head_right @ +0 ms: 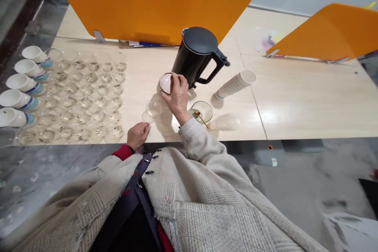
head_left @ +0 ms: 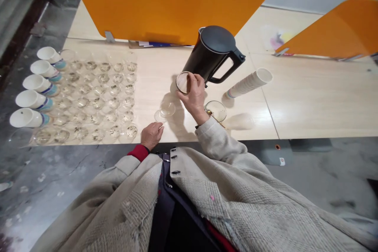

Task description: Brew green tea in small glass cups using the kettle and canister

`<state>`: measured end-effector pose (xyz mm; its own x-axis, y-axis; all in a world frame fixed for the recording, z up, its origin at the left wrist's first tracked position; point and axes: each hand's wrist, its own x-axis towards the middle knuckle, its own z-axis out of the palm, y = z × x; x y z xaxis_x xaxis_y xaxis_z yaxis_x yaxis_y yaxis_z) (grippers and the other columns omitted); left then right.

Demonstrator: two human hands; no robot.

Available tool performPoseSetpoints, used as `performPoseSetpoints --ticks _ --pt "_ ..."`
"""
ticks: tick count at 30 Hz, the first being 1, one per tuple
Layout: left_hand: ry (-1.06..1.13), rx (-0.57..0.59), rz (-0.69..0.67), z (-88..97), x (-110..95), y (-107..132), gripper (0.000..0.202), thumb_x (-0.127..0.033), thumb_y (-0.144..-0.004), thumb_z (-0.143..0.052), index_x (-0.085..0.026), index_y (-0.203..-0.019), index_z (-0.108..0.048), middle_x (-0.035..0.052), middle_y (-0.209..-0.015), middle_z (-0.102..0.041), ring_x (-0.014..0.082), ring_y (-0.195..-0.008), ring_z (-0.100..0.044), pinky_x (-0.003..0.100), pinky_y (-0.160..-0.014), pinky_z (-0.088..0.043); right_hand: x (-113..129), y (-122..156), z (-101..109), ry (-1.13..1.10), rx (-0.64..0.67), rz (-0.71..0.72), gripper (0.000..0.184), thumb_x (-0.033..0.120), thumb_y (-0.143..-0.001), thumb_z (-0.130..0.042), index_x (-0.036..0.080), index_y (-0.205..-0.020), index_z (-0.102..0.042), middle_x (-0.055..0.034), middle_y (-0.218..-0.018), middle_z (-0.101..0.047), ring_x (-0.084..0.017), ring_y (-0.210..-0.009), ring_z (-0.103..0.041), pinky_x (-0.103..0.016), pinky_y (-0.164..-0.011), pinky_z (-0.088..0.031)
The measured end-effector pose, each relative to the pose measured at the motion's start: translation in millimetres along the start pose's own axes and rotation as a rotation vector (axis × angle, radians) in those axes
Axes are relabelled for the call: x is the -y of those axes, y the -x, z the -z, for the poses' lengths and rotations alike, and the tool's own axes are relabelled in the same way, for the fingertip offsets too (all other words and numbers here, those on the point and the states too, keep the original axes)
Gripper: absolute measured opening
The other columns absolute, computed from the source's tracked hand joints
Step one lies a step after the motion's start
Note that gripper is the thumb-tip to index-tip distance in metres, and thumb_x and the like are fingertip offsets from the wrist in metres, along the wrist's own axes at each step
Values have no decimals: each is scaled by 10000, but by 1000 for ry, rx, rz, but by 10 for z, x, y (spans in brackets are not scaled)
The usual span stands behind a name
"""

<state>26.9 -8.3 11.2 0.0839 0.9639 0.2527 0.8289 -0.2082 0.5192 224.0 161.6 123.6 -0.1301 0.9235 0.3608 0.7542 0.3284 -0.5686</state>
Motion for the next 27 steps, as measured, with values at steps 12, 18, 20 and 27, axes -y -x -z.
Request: performPoseSetpoints --ticks 12,18,20,27 --pt "169 14 30 111 -20 -21 266 -347 -977 -628 -197 -1160 -748 39 -856 -744 187 -778 -701 311 -780 -576 218 1490 582 -45 161 105 805 430 -854 -831 283 -1558 -470 -180 -1481 -532 -397 -1411 -558 -629 -1161 -544" --pt "337 1 24 171 33 10 307 -272 -953 -564 -199 -1215 -705 41 -931 -738 148 -720 -665 276 -698 -572 314 1559 264 -52 316 61 806 322 -804 -858 248 -1531 -517 -188 -1528 -540 -395 -1428 -554 -601 -1193 -531" --pt "380 17 -13 206 47 44 375 -263 -936 -568 -196 -1289 -675 64 -1023 -742 157 -789 -687 281 -727 -587 348 1558 221 -41 340 63 824 296 -802 -853 231 -1548 -509 -195 -1540 -536 -398 -1420 -553 -596 -1187 -535" --pt "350 115 -65 253 8 125 770 -430 -878 -723 -215 -1575 -475 179 -1486 -637 316 -1312 -647 459 -1088 -577 378 1540 205 -7 367 110 999 594 -865 -824 223 -1672 -367 -226 -1571 -517 -430 -1373 -560 -640 -1101 -575"
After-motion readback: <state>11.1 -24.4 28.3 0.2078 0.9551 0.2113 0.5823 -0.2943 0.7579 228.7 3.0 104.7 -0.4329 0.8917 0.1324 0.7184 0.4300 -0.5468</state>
